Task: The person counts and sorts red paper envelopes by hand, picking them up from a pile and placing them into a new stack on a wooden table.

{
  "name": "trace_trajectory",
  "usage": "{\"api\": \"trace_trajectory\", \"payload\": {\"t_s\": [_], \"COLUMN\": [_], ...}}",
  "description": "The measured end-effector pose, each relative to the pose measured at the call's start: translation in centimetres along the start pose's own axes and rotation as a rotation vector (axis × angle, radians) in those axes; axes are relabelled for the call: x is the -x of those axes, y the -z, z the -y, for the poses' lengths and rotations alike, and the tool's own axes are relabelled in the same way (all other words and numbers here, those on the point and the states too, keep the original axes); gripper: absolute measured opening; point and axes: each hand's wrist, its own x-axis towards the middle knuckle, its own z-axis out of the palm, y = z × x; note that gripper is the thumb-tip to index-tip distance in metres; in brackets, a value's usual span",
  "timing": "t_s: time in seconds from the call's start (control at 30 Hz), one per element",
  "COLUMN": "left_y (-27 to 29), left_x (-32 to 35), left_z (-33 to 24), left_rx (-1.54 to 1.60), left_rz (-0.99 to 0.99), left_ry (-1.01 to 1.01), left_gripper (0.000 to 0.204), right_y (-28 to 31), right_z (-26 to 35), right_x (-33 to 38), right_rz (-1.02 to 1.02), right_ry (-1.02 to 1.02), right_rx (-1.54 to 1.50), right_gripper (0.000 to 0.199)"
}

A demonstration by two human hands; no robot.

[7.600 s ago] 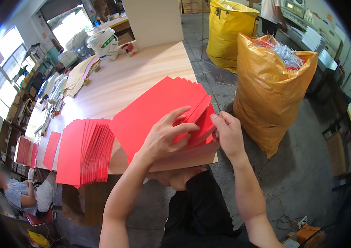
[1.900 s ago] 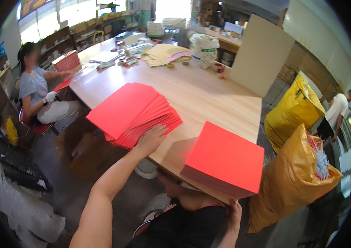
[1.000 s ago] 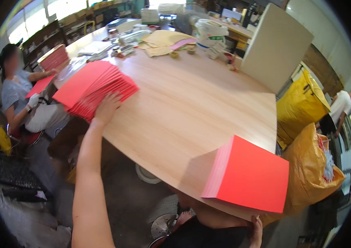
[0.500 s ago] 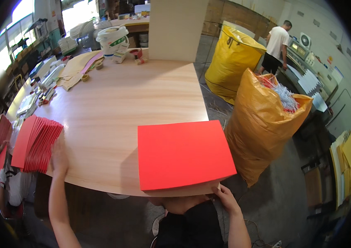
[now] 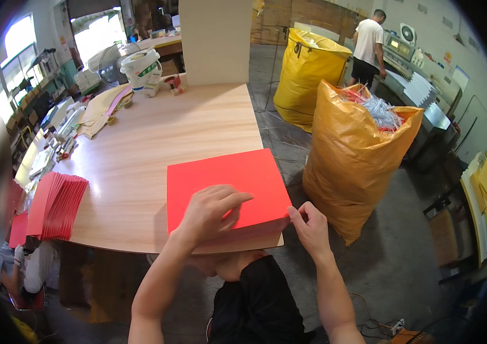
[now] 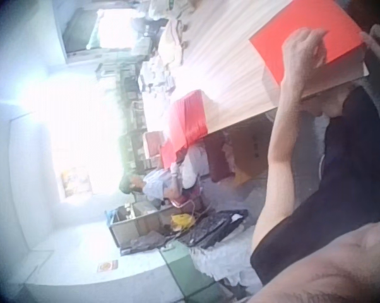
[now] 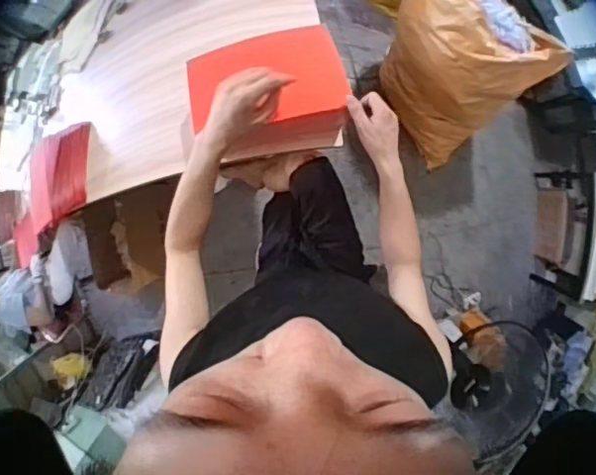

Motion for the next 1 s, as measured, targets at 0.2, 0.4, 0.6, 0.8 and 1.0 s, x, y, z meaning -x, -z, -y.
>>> {"api": "trace_trajectory", "payload": {"t_s": [0.2, 0.4, 0.6, 0.8, 1.0], "left_y": [-2.8, -3.0, -2.8, -2.6, -2.2], "left_x": [1.0, 0.8, 0.5, 1.0, 0.3], "left_z": [0.7, 0.9, 0.7, 1.2, 0.9], "left_rx": [0.286, 0.295, 0.332, 0.354, 0.403], "left_rz": [0.034, -0.021, -0.006, 0.023, 0.036], "left_ry": [0.270, 0.252, 0.288, 0.258, 0.181], "left_gripper": [0.028, 0.026, 0.023, 0.032, 0.056], "right_y": [0.9, -0.2, -2.1, -1.9, -1.7], "right_z": [1.4, 7.6, 5.1, 6.2, 6.4], "right_x": [-1.1, -2.1, -2.8, -3.5, -3.7], "right_rz": [0.182, -0.015, 0.135, 0.209, 0.210], "right_ry": [0.126, 0.242, -0.257, -0.294, -0.338], "right_rx": [0.309, 0.261, -0.758, -0.738, -1.011], "right_gripper": [0.048, 0.044, 0.043, 0.040, 0.039]}}
